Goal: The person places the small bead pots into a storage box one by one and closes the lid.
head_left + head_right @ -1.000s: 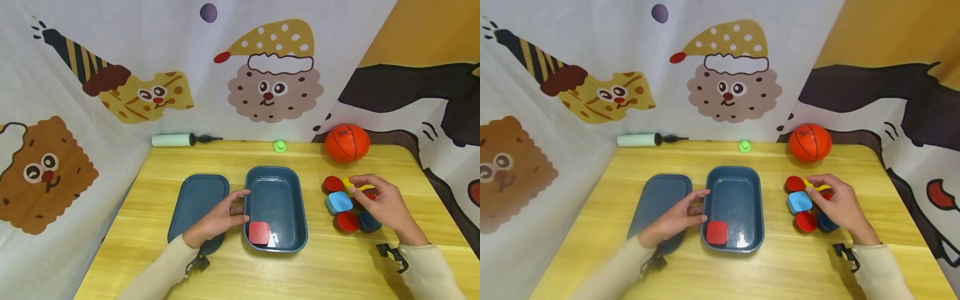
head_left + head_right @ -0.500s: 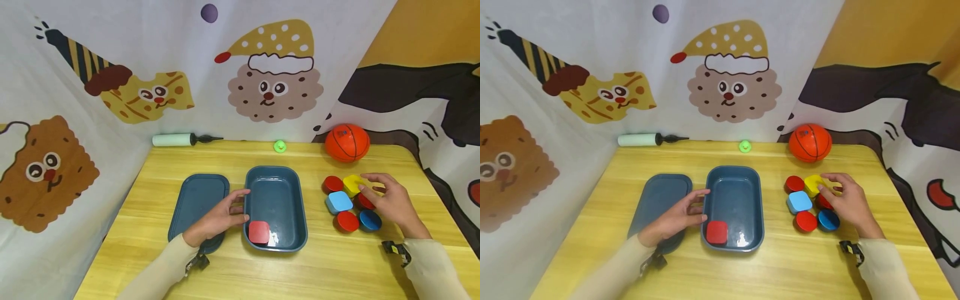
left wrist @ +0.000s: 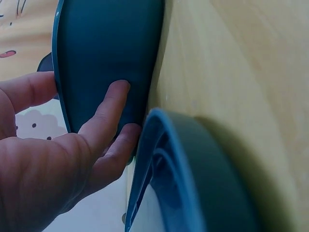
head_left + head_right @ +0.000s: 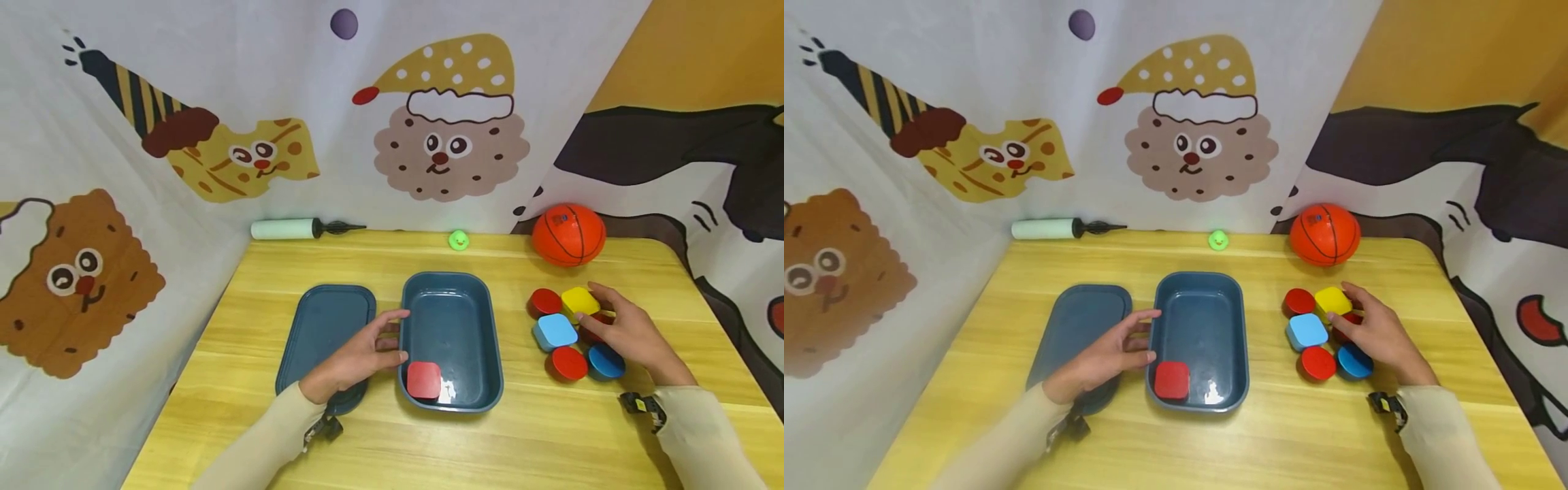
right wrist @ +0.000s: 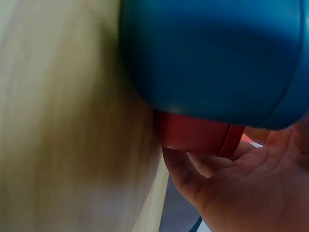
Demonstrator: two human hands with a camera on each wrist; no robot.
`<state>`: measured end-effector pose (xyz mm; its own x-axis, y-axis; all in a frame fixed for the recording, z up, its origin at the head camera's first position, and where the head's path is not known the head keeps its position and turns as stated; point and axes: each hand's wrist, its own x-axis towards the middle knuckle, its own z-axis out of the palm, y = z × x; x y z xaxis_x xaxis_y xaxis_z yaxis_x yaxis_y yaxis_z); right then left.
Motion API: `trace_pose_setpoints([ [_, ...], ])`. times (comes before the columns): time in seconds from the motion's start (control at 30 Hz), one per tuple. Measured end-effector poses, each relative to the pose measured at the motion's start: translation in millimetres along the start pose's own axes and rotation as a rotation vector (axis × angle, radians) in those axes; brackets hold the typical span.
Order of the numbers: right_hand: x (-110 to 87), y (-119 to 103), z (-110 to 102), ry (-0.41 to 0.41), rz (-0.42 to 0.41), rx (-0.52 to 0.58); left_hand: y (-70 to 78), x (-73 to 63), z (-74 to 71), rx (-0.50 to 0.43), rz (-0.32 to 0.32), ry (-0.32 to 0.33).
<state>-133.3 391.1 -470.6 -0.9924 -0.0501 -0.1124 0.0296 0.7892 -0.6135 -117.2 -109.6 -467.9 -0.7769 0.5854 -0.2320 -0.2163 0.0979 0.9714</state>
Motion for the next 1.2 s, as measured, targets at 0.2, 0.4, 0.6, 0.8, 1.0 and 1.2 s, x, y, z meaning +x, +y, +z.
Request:
trace_pose_setpoints([
  [0.2,2.0,2.3,1.3,-0.016,0.019,-0.031,0.5,-0.4,0.2,-0.002,-0.001,-0.002],
  [0.4,1.9,3.5,0.7,0.021,-0.001,-0.042,-0.4,0.4,0.0,-0.008,0.000,-0.006],
  [0.6,-0.5,4.3,-3.3,0.054,-0.002,-0.027,-2.5,1.1,0.3,-0.009,-0.006,-0.001],
  [0.8,-3.8,-3.1,-10.0,0.075,0.006,0.007,-3.1,1.4,-0.9,-0.003,-0.011,0.004],
  [1.0,-10.8,-12.0,-17.9,0.129,-0.026,0.012,-1.8,1.2,-1.6,0.004,-0.021,0.005],
  [1.2,-18.7,-32.2,-16.4,0.168,-0.155,0.012,-2.1,0.3,-1.6,-0.003,-0.015,0.006],
])
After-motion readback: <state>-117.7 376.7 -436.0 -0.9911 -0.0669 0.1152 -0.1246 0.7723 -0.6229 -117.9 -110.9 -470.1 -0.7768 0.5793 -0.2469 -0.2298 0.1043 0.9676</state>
